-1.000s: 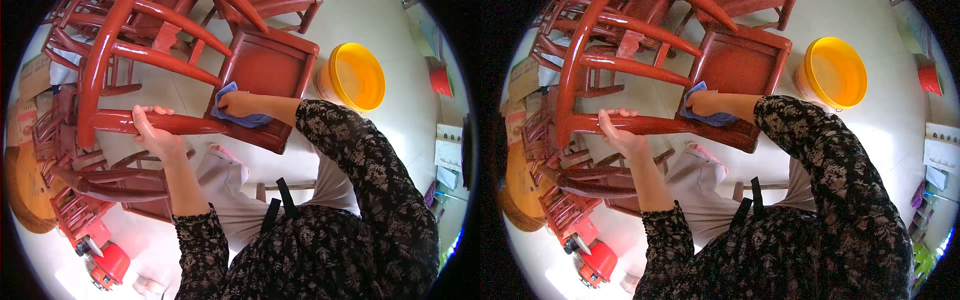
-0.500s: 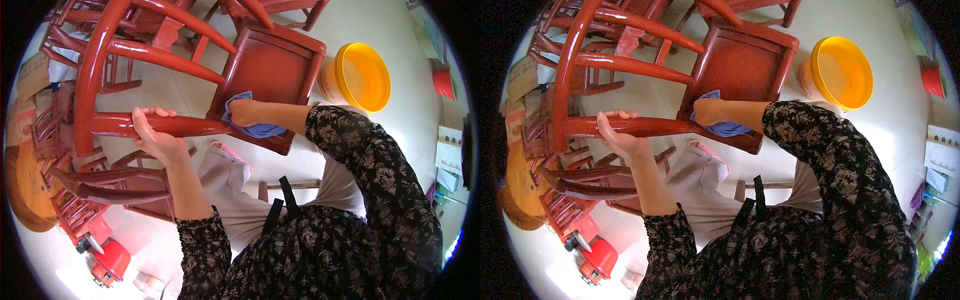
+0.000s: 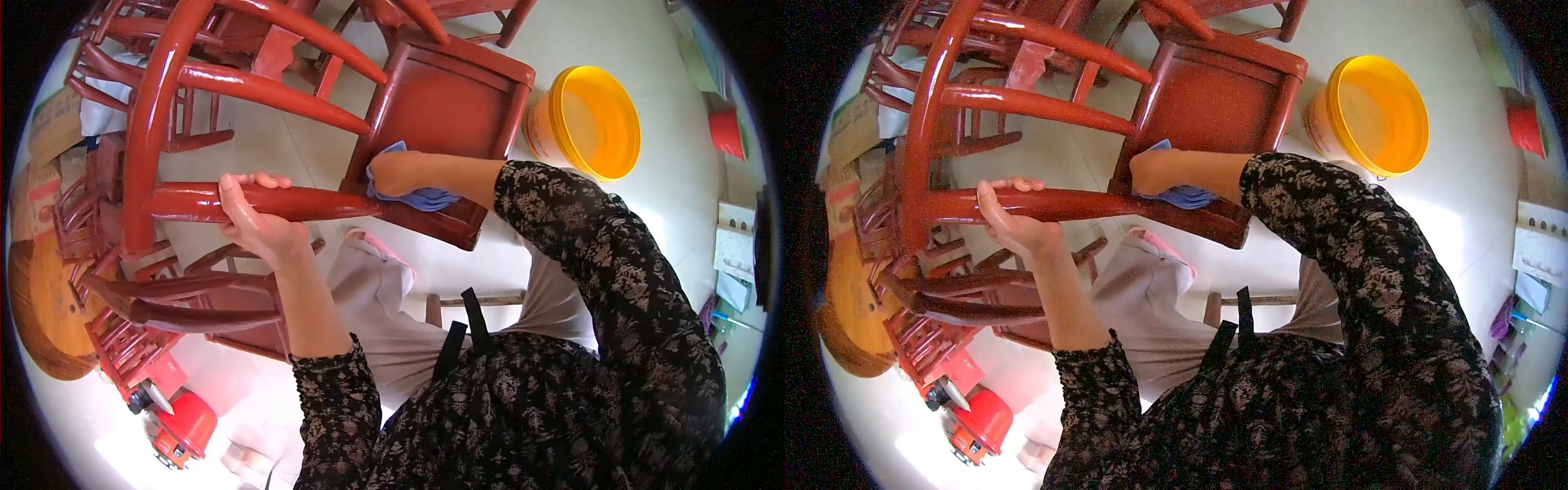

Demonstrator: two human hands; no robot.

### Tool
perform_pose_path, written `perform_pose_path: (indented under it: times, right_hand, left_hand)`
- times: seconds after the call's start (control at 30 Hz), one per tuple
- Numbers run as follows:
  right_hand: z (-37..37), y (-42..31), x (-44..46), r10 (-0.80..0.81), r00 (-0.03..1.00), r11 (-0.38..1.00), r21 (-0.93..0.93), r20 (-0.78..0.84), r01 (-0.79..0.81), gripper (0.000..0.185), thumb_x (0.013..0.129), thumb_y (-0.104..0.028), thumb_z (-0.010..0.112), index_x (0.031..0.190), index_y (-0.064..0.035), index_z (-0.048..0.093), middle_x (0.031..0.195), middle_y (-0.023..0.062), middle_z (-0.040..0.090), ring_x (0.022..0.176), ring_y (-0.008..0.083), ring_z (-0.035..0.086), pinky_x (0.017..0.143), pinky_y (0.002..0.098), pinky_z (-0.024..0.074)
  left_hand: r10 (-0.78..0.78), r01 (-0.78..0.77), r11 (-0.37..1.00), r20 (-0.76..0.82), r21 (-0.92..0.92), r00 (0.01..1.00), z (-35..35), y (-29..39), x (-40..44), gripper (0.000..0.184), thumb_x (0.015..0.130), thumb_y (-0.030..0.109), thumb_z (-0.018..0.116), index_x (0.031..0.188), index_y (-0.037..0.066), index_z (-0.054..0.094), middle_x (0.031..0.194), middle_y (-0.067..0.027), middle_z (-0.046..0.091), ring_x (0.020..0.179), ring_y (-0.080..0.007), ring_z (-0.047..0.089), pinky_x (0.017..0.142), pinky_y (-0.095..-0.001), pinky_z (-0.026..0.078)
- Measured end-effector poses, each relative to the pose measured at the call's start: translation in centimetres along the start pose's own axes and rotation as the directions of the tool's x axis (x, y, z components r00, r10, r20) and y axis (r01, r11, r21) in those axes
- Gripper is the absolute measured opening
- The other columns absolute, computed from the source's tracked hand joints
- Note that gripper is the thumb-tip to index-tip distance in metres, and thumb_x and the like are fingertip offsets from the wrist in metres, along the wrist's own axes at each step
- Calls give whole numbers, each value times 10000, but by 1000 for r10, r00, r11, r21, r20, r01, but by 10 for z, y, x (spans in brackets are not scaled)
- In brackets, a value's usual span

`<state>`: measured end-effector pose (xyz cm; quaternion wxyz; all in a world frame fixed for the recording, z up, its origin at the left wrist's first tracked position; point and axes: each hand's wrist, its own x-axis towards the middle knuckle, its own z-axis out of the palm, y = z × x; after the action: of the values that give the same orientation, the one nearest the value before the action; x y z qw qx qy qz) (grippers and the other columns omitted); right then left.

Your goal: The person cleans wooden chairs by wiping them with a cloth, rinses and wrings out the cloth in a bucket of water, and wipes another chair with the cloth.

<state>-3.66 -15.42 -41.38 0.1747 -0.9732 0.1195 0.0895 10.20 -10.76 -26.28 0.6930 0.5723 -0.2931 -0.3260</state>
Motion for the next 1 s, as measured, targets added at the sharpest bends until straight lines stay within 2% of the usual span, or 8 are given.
perform_pose_path:
  times: [0.13, 0.2, 0.33, 0.43, 0.5, 0.6, 0.73, 1.0]
  right_hand:
    - [10, 11, 17, -4, 982, 990, -136, -188, -22, 160, 722, -153, 556, 681, -59, 679, 698, 118, 649, 666, 297, 642, 579, 405, 515]
    - [6, 9, 31, 350, 883, 879, 435, -311, -196, 159, 721, -163, 563, 687, -60, 679, 706, 111, 653, 688, 288, 647, 578, 404, 514]
    - [18, 1, 38, 346, 907, 911, 316, -239, -265, 157, 719, -166, 565, 697, -60, 677, 721, 107, 656, 698, 276, 648, 588, 393, 511]
    - [28, 8, 29, 204, 920, 873, 488, -336, -15, 144, 731, -100, 511, 713, 19, 591, 674, 187, 567, 639, 285, 560, 590, 381, 425]
    - [27, 9, 9, 285, 942, 661, 748, -175, -61, 154, 742, -100, 503, 751, 30, 585, 709, 185, 578, 649, 282, 561, 595, 377, 427]
    - [6, -9, -16, 375, 927, 670, 690, 3, -273, 170, 752, -103, 488, 773, 33, 589, 751, 180, 599, 707, 300, 583, 629, 385, 438]
    - [17, -16, -40, 393, 919, 666, 696, -21, -269, 199, 680, -85, 482, 769, -14, 645, 771, 209, 608, 733, 363, 581, 612, 419, 439]
    - [8, -30, -121, 214, 901, 801, 461, 377, -383, 203, 737, -140, 492, 816, -14, 630, 790, 185, 603, 775, 338, 595, 671, 424, 451]
  left_hand:
    - [-11, 11, 1000, -12, 0, 1000, 1, 1, 0, 302, 821, 358, 547, 816, 76, 439, 618, -71, 479, 587, -205, 504, 609, -352, 441]
    - [-7, 7, 1000, -15, -6, 1000, -1, -1, 1, 304, 819, 358, 551, 814, 76, 441, 617, -71, 480, 586, -206, 504, 609, -352, 442]
    - [11, -10, 1000, 17, -10, 1000, 0, -2, 1, 306, 820, 356, 556, 812, 72, 444, 608, -71, 480, 578, -208, 506, 610, -352, 445]
    - [21, -20, 999, 38, -28, 999, 0, -4, 2, 298, 825, 346, 555, 803, 69, 447, 602, -70, 482, 572, -209, 507, 608, -350, 444]
    - [14, -14, 1000, 10, -27, 1000, 2, -2, 1, 293, 828, 340, 554, 796, 68, 448, 601, -70, 484, 569, -209, 509, 607, -350, 444]
    - [9, -10, 1000, -14, -21, 1000, 0, -2, 1, 291, 830, 334, 553, 784, 67, 449, 602, -70, 488, 569, -207, 513, 606, -351, 441]
    - [12, -12, 1000, -6, -20, 1000, -1, -3, 4, 296, 834, 336, 551, 782, 62, 451, 613, -66, 490, 573, -206, 518, 603, -351, 435]
    - [4, -3, 1000, 8, -31, 1000, 0, 1, 2, 289, 842, 321, 544, 790, 52, 454, 637, -68, 489, 570, -206, 517, 598, -351, 431]
